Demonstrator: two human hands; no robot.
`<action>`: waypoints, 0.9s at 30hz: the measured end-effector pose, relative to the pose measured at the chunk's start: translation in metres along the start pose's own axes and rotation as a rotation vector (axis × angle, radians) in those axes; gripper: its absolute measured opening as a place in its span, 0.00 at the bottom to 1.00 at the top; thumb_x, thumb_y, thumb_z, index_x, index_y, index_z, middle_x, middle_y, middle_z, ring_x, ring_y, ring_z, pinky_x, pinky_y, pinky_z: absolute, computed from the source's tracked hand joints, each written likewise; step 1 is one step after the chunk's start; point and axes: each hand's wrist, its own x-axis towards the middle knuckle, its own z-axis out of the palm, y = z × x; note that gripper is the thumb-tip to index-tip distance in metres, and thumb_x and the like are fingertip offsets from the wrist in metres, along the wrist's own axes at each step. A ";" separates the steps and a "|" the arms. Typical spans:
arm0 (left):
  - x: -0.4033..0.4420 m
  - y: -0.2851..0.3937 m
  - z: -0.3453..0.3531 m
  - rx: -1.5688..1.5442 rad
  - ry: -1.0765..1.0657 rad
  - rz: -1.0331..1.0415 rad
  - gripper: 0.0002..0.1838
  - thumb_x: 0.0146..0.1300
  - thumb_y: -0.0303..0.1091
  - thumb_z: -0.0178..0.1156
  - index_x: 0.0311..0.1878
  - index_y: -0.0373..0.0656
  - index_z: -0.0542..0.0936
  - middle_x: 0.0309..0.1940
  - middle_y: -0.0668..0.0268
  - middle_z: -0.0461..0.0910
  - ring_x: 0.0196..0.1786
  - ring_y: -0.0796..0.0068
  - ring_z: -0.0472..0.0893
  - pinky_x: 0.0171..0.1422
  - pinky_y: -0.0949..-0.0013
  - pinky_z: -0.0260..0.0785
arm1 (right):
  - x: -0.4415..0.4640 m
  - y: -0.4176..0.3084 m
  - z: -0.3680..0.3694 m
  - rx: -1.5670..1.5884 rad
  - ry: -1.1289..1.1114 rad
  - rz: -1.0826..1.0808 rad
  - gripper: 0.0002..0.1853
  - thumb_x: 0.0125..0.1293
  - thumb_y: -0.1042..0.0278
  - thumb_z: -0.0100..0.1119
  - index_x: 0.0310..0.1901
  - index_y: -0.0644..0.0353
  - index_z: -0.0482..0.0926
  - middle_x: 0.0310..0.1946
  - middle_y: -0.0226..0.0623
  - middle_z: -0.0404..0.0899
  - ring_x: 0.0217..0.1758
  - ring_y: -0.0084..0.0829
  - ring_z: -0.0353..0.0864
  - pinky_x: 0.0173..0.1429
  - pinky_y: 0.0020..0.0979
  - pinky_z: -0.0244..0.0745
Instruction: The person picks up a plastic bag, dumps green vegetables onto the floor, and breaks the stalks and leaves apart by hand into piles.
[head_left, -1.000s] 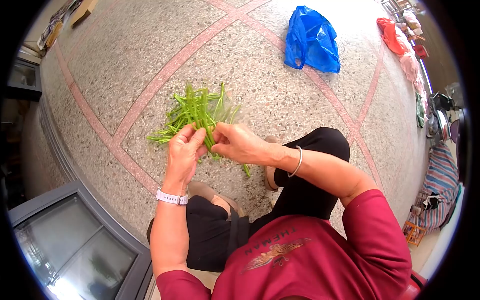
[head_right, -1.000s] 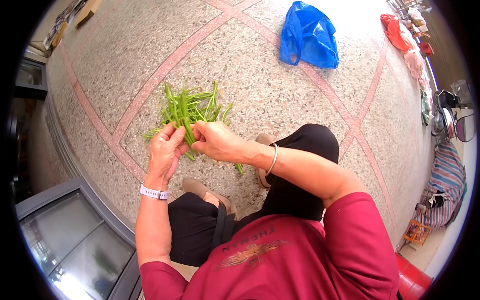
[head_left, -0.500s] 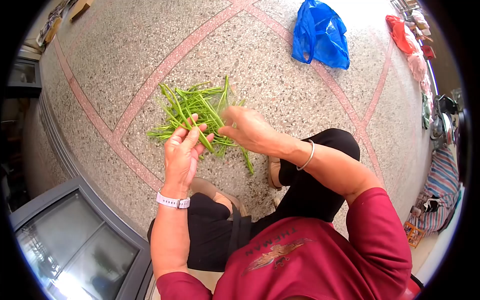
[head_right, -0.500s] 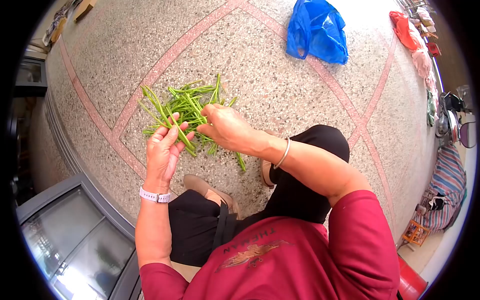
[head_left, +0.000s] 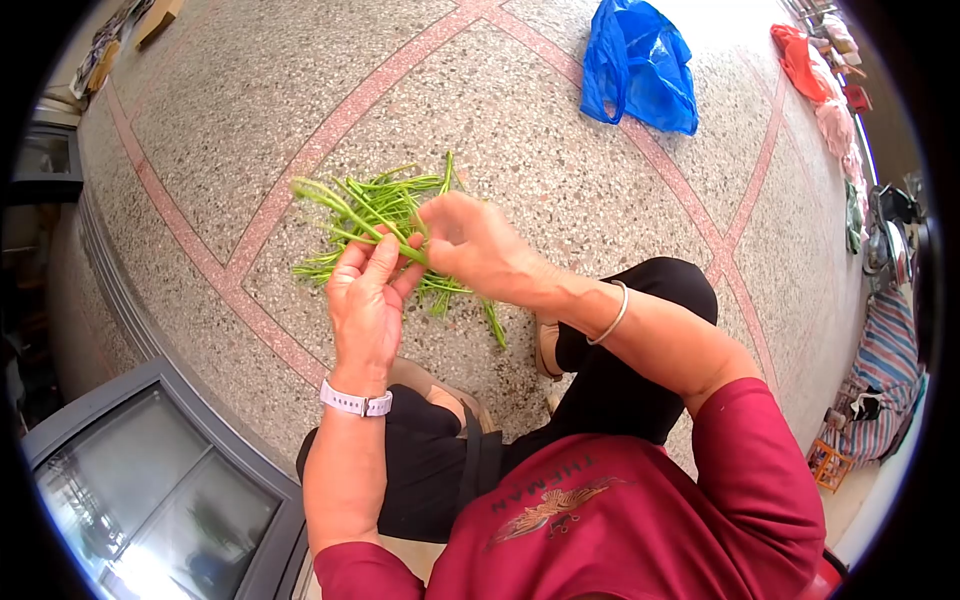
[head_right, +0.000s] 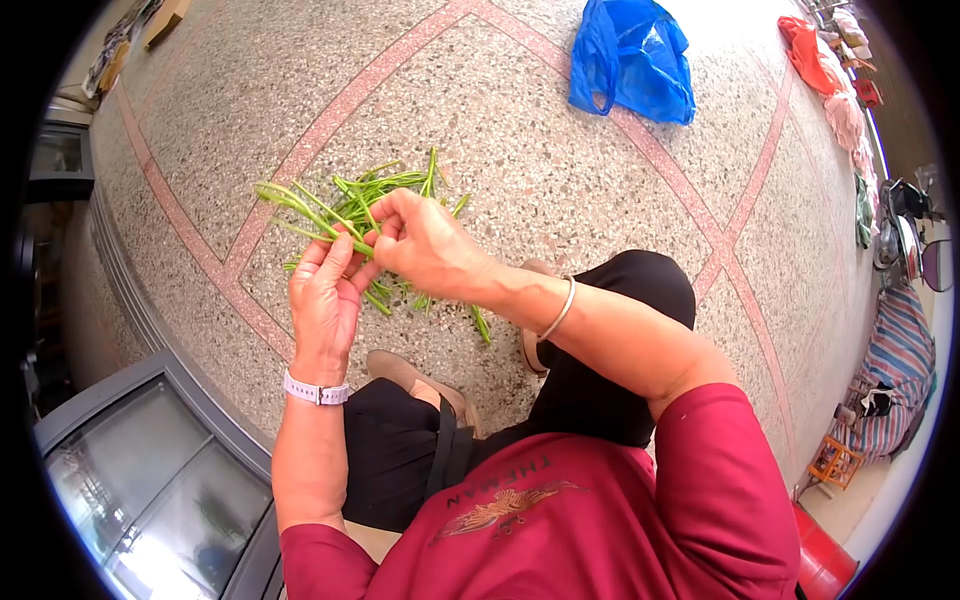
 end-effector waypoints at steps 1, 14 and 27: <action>0.001 0.001 0.000 -0.016 0.009 0.001 0.09 0.70 0.28 0.60 0.50 0.37 0.78 0.45 0.62 0.81 0.49 0.71 0.83 0.53 0.65 0.81 | 0.002 -0.002 -0.005 0.034 -0.062 0.009 0.09 0.62 0.70 0.60 0.39 0.68 0.79 0.25 0.39 0.80 0.29 0.29 0.81 0.33 0.35 0.74; 0.013 0.028 -0.029 -0.028 0.125 0.114 0.08 0.72 0.30 0.58 0.48 0.37 0.77 0.42 0.60 0.82 0.47 0.66 0.84 0.54 0.59 0.83 | -0.046 -0.018 0.009 -0.165 -0.374 -0.594 0.12 0.67 0.65 0.61 0.35 0.66 0.75 0.25 0.44 0.76 0.30 0.34 0.80 0.29 0.36 0.72; -0.008 0.011 0.009 0.088 -0.178 -0.070 0.11 0.72 0.33 0.58 0.50 0.36 0.78 0.43 0.61 0.84 0.44 0.71 0.84 0.53 0.61 0.81 | 0.009 -0.027 -0.014 0.245 -0.213 0.131 0.08 0.68 0.72 0.62 0.43 0.63 0.74 0.31 0.30 0.78 0.34 0.19 0.77 0.36 0.25 0.74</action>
